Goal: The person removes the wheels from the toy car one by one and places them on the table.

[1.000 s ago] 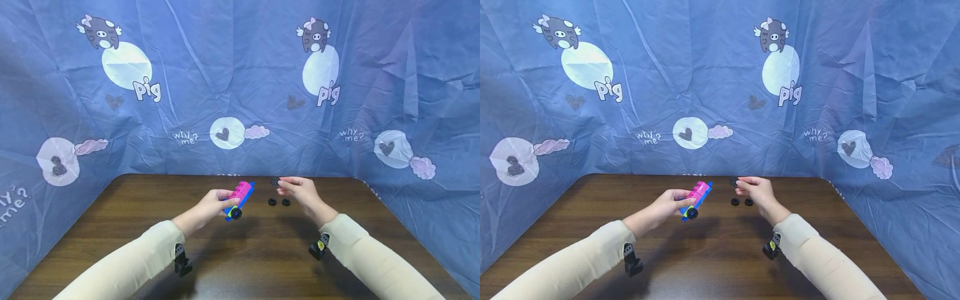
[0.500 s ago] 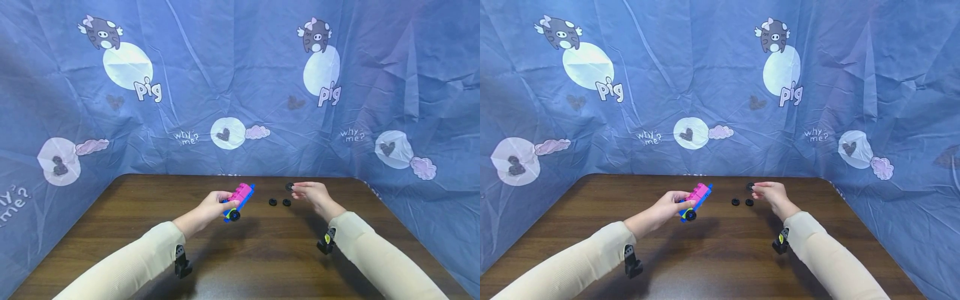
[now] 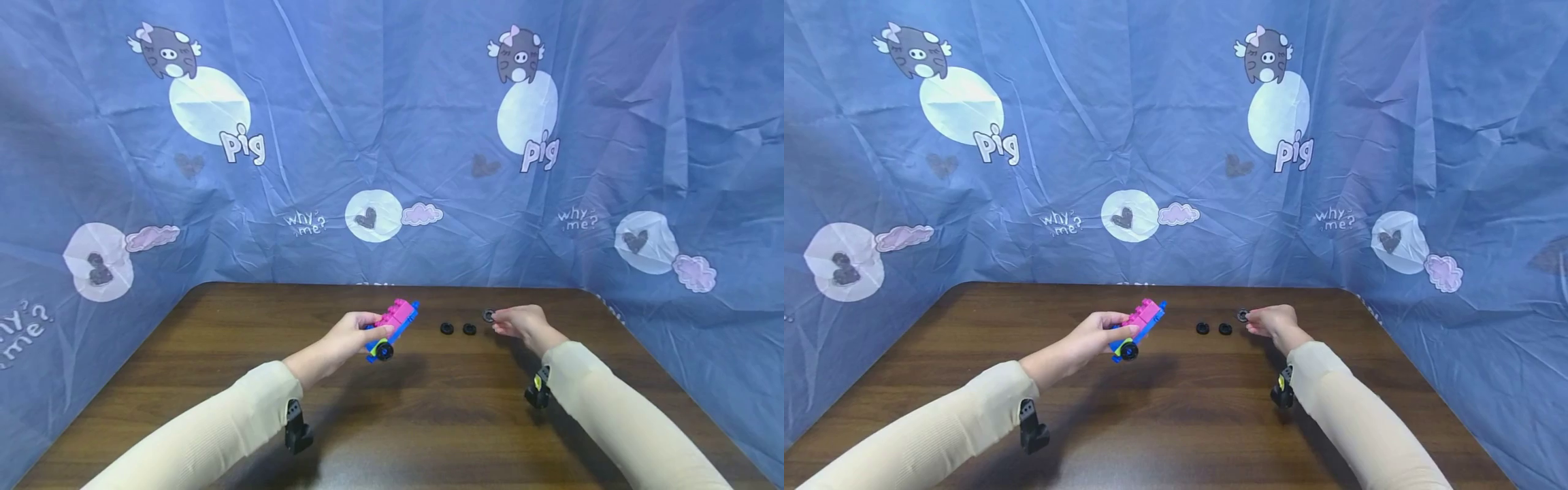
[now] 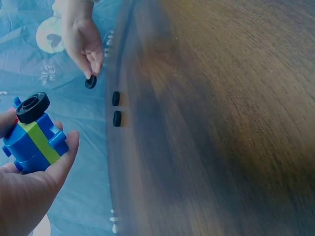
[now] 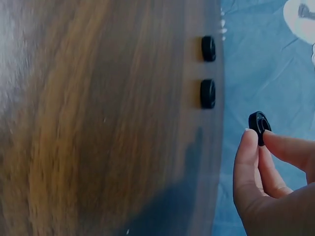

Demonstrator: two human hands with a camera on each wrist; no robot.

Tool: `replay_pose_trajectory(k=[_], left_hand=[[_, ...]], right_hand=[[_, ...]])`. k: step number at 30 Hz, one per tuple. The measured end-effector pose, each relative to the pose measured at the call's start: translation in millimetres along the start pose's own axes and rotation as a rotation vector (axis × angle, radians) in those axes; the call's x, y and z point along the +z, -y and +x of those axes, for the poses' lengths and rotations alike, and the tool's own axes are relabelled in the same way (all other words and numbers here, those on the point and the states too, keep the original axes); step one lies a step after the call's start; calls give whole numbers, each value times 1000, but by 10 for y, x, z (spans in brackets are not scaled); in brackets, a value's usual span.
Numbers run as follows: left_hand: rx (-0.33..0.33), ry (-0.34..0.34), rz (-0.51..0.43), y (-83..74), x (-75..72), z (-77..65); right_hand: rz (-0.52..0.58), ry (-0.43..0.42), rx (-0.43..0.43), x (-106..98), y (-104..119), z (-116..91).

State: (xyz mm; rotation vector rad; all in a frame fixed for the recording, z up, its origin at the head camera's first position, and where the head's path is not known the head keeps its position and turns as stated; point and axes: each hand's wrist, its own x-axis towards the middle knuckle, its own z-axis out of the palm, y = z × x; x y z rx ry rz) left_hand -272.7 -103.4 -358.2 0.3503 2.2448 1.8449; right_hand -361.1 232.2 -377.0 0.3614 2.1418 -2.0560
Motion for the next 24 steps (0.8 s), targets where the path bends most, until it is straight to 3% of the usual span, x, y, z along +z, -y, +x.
replay_pose_trajectory(k=[7, 13, 24], left_hand=[[28, -4, -4, 43, -9, -1], [27, -9, 5, 57, 7, -3], [17, 8, 10, 50, 53, 11]], right_hand=[[-10, -70, 36, -28, -96, 120], [-12, -62, 46, -58, -212, 238], [-252, -149, 83, -76, -208, 302]])
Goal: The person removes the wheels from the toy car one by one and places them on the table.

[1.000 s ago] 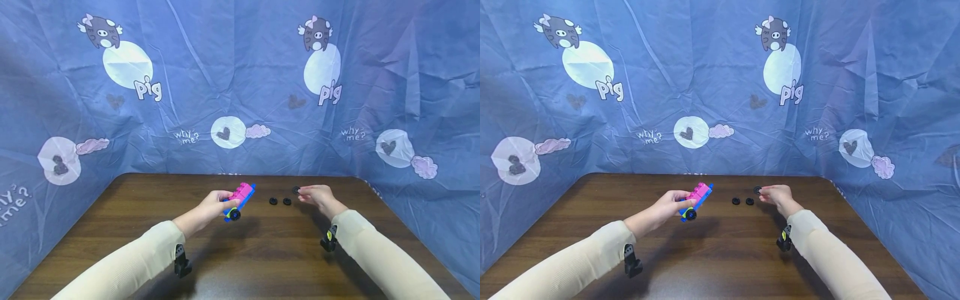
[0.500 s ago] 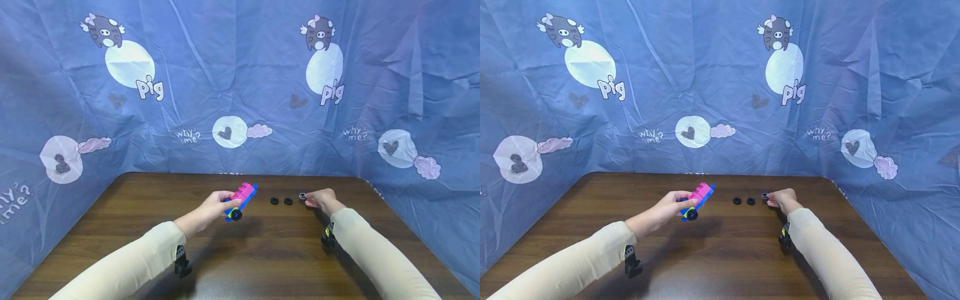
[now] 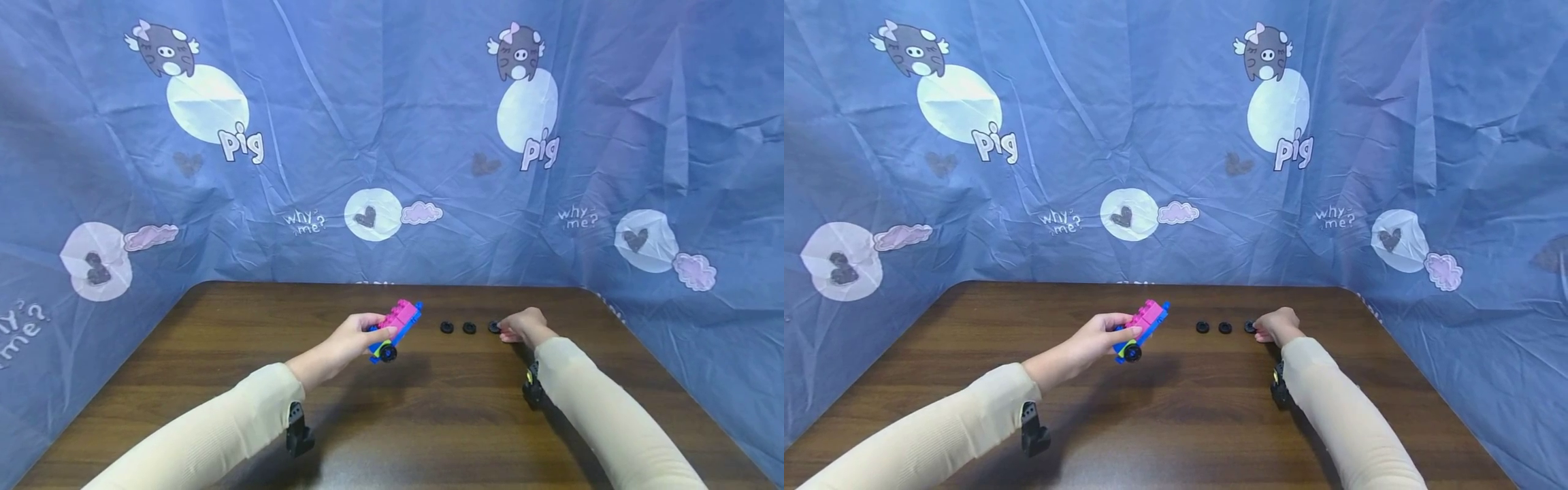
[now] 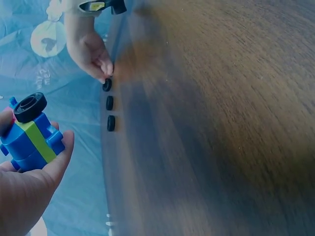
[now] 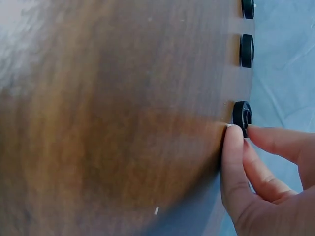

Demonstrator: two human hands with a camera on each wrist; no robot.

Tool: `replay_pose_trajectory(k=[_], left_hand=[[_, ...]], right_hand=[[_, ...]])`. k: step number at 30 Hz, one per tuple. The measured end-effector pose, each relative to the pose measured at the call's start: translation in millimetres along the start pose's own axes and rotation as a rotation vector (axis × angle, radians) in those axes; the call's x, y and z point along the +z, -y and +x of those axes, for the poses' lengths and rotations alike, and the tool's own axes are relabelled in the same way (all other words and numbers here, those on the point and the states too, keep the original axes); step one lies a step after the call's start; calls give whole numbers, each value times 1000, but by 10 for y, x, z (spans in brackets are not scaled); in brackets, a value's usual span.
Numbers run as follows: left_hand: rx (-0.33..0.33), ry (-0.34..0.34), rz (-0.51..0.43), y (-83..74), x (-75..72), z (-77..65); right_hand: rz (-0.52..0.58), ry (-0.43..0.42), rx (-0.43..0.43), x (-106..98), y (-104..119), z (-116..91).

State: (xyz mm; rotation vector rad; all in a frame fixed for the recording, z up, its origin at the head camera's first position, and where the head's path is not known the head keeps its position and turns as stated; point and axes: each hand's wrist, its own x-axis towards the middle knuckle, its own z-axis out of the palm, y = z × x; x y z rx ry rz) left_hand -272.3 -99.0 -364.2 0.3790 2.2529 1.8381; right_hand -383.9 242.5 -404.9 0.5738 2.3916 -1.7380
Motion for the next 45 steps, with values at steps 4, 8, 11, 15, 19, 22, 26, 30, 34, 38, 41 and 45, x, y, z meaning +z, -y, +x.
replay_pose_trajectory(k=[4, 8, 11, 15, 19, 22, 26, 30, 34, 38, 41, 45], left_hand=[[-14, -14, 18, 10, 12, 4], [-10, -11, 29, 14, 18, 5], [-6, -9, 37, 13, 21, 4], [-6, -13, 40, 12, 25, 2], [-19, 0, 21, 4, 30, -4], [-33, 12, -7, -1, 38, -4], [-41, 15, -36, 2, 51, 11], [-54, 20, -16, 6, 56, 29], [-71, 37, 28, 5, 55, 35], [-69, 78, -25, 13, 52, 36], [-74, 105, -116, 15, 50, 49], [-74, 119, -187, 7, 50, 78]], right_hand=[[-34, -4, 21, 1, 14, 0], [-44, 0, 32, 0, 29, -1], [-38, 8, 32, -2, 38, -5], [-23, 16, 27, -5, 32, -19], [8, 22, 16, -24, 20, -62], [16, 16, -4, -36, 11, -106], [4, 9, -23, -46, 4, -160], [-4, 11, -36, -57, 13, -200], [-14, 13, -59, -73, 32, -230], [-12, 27, -76, -76, 57, -270], [10, 57, -86, -77, 76, -305], [43, 98, -98, -83, 114, -369]])
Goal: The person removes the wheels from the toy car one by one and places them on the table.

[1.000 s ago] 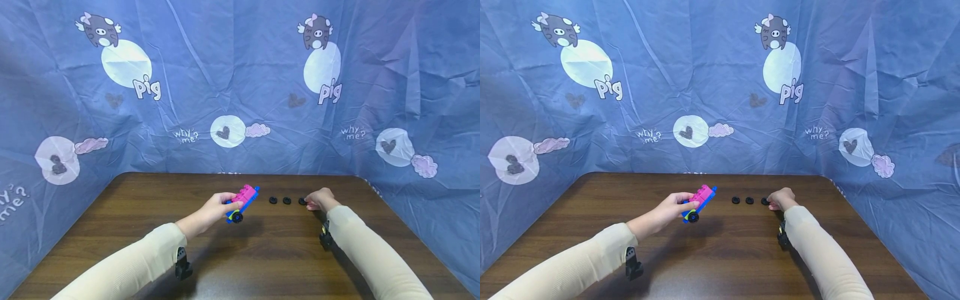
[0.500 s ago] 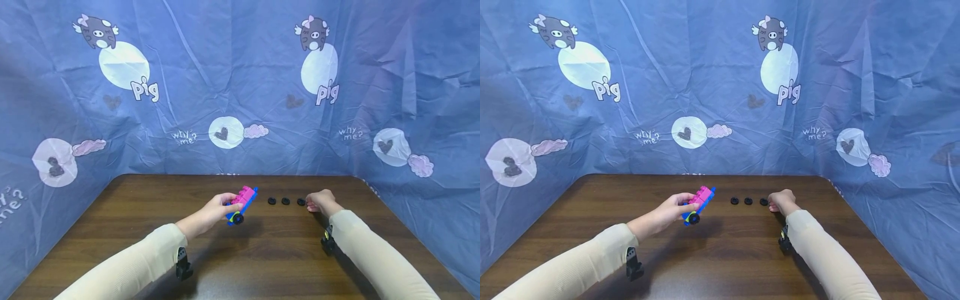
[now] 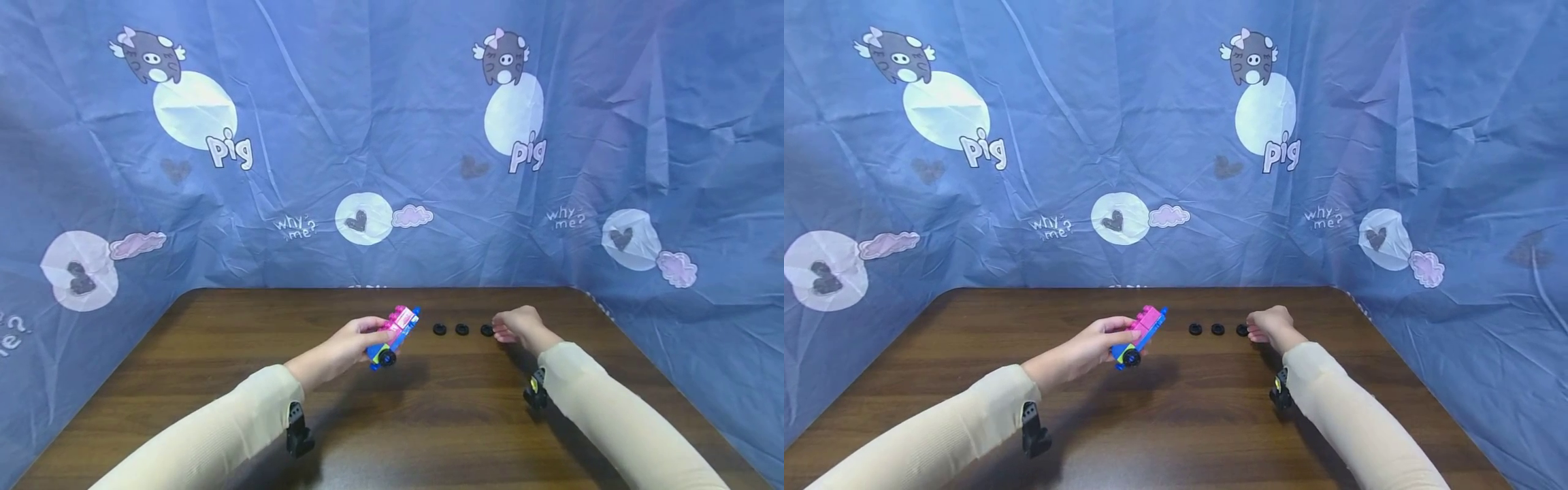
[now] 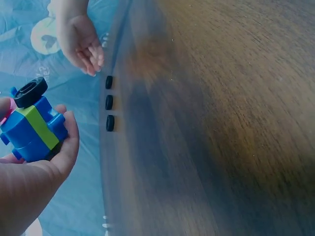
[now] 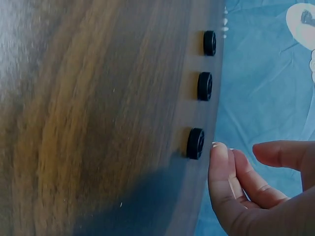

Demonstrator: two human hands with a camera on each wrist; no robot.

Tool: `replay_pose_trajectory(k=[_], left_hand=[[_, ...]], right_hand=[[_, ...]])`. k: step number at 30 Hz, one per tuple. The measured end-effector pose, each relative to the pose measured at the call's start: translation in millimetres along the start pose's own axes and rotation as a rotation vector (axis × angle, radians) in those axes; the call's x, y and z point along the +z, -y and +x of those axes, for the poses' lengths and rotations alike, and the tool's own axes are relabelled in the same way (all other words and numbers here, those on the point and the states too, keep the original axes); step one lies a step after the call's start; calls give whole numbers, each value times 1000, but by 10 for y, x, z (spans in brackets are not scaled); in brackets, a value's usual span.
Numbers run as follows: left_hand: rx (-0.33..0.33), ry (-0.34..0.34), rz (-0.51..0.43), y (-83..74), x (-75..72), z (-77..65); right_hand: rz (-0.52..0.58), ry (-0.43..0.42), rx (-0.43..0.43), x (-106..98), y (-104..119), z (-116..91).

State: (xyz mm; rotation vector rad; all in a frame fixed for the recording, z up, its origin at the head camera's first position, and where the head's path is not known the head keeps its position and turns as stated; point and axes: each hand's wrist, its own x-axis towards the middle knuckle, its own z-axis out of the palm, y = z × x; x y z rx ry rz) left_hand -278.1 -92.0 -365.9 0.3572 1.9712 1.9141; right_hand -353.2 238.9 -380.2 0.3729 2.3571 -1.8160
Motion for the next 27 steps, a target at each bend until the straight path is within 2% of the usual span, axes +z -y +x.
replay_pose_trajectory(k=[8, 15, 20, 24, 27], left_hand=[[14, -7, 11, 8, -10, 21], [28, -15, 44, -3, -21, 36], [43, -7, 19, -24, -10, 36], [68, -28, 41, -31, -3, 37], [86, -69, 83, -26, 6, 44]], right_hand=[[-30, 48, -12, 60, 91, -116], [14, 123, -44, 109, 176, -215], [20, 160, -41, 183, 229, -284], [14, 187, -48, 249, 251, -330], [9, 225, -68, 296, 265, -368]])
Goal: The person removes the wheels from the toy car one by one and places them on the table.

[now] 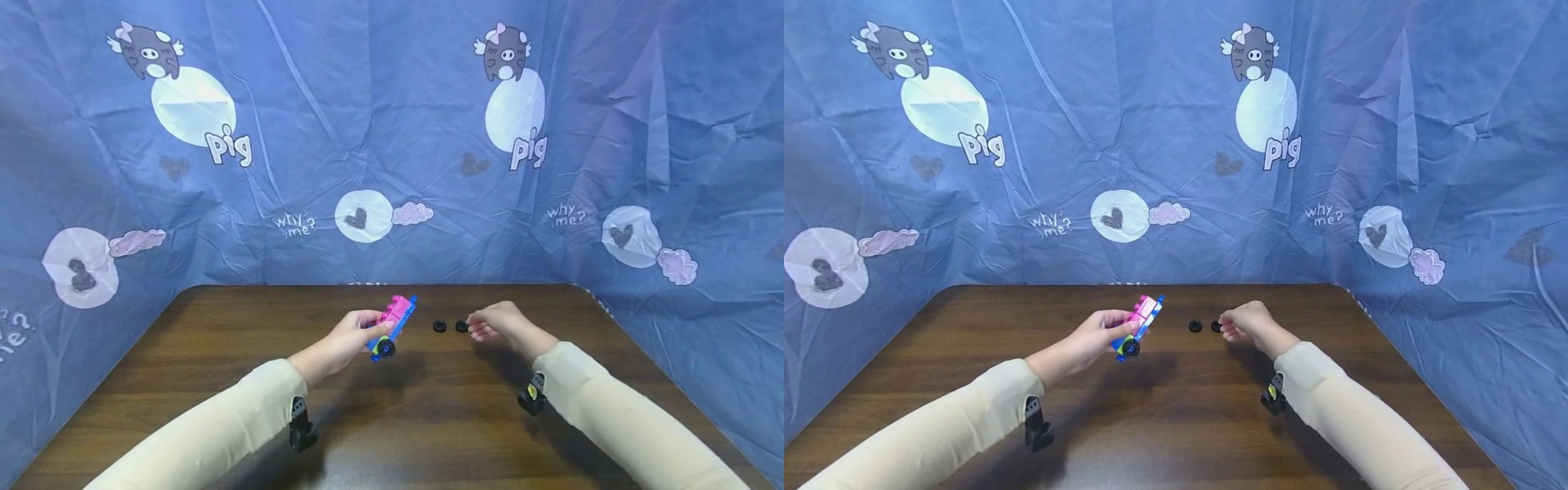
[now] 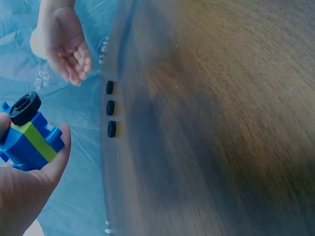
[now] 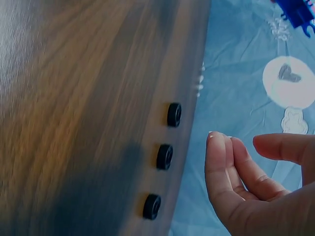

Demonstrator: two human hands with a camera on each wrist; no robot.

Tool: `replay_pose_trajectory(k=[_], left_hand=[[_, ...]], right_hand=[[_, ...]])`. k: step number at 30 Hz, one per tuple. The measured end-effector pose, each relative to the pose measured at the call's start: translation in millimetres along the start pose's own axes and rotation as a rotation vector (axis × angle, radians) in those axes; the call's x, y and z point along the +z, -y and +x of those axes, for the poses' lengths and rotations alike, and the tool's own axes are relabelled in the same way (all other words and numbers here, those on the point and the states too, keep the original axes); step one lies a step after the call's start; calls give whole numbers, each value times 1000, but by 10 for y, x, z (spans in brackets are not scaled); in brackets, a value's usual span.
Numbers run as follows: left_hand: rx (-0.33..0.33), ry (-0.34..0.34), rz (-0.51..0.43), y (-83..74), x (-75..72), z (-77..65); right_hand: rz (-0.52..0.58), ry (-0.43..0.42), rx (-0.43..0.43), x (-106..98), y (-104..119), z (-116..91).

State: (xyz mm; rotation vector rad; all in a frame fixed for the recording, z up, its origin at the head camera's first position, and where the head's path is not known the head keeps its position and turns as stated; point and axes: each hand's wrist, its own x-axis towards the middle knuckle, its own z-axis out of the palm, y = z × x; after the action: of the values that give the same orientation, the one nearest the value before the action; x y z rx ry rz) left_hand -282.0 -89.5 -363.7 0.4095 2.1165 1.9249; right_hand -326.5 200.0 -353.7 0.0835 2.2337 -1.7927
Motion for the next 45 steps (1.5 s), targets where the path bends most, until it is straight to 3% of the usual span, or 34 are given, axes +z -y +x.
replay_pose_trajectory(k=[5, 11, 20, 26, 38, 45], left_hand=[[16, -50, 36, -2, 14, 21], [14, -39, 7, -3, 20, 37], [-24, -67, 54, -46, 50, 31], [-21, -97, 69, -77, 56, 65], [-1, -166, 171, -125, 90, 69], [7, -170, 162, -132, 121, 85]], right_hand=[[-21, 52, -28, 87, 21, -34], [-86, 82, -70, 177, 42, -83], [-88, 129, -90, 270, 78, -168], [-55, 212, -144, 357, 124, -232], [-76, 336, -151, 621, 167, -344], [-83, 435, -165, 766, 141, -379]])
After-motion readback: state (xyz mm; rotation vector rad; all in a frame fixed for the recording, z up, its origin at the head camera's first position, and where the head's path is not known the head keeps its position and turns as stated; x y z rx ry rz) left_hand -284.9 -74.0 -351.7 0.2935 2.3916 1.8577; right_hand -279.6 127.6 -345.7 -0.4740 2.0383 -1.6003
